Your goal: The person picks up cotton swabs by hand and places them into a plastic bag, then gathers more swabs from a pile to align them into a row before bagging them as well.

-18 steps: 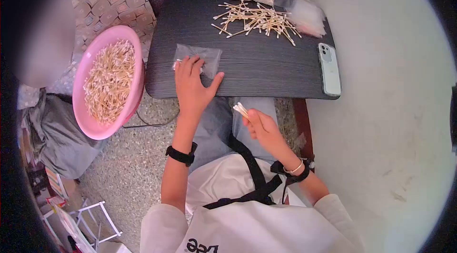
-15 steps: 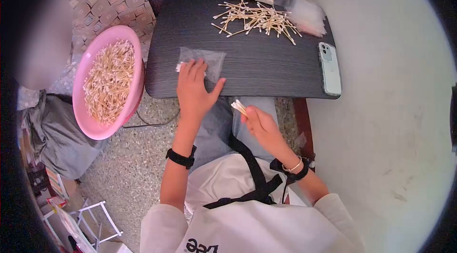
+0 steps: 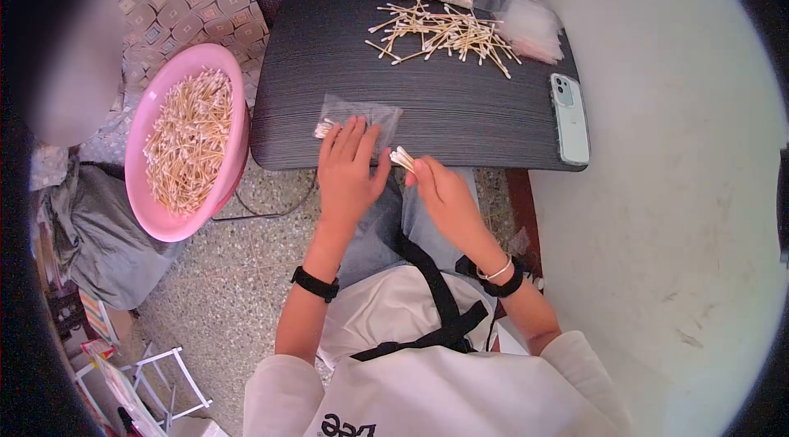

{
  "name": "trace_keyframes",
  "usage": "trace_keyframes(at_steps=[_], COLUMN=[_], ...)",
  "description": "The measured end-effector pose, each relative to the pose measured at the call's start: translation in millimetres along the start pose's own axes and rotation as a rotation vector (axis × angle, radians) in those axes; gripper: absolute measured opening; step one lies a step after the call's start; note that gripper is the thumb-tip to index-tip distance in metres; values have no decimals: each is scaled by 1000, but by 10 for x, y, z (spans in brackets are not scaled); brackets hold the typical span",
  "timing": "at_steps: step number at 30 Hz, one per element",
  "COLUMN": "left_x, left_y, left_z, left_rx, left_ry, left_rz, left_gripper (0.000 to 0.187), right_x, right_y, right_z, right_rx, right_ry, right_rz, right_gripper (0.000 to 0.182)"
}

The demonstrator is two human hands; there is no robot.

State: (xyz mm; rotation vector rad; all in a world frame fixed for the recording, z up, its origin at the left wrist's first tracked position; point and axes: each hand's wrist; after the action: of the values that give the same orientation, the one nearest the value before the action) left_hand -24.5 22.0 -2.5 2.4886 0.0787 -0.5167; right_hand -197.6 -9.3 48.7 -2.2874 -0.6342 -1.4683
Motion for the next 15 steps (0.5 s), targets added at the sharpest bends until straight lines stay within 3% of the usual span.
trace_keyframes(at_steps=[8,15], left_x=[-86,-122], left_y=[-21,-40], left_z=[6,-15], left_rx=[-10,-2], left_ry=[51,-158], left_rz=[0,-125], left_gripper=[17,10], right_x=[-69,-71], right_y=[-13,13], right_z=[6,44], right_rx=[28,-64], right_ry=[-53,-74], right_rz=[46,-54], right_gripper=[38,36])
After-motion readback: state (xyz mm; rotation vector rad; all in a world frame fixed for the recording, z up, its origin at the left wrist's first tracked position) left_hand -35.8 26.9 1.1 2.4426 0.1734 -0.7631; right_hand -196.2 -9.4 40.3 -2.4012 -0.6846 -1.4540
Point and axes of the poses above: each hand's wrist, its own y-axis towards the middle knuckle, its own z-axis out of the palm, x = y × z, and after that the axes turned 2 degrees about -z, right-handed
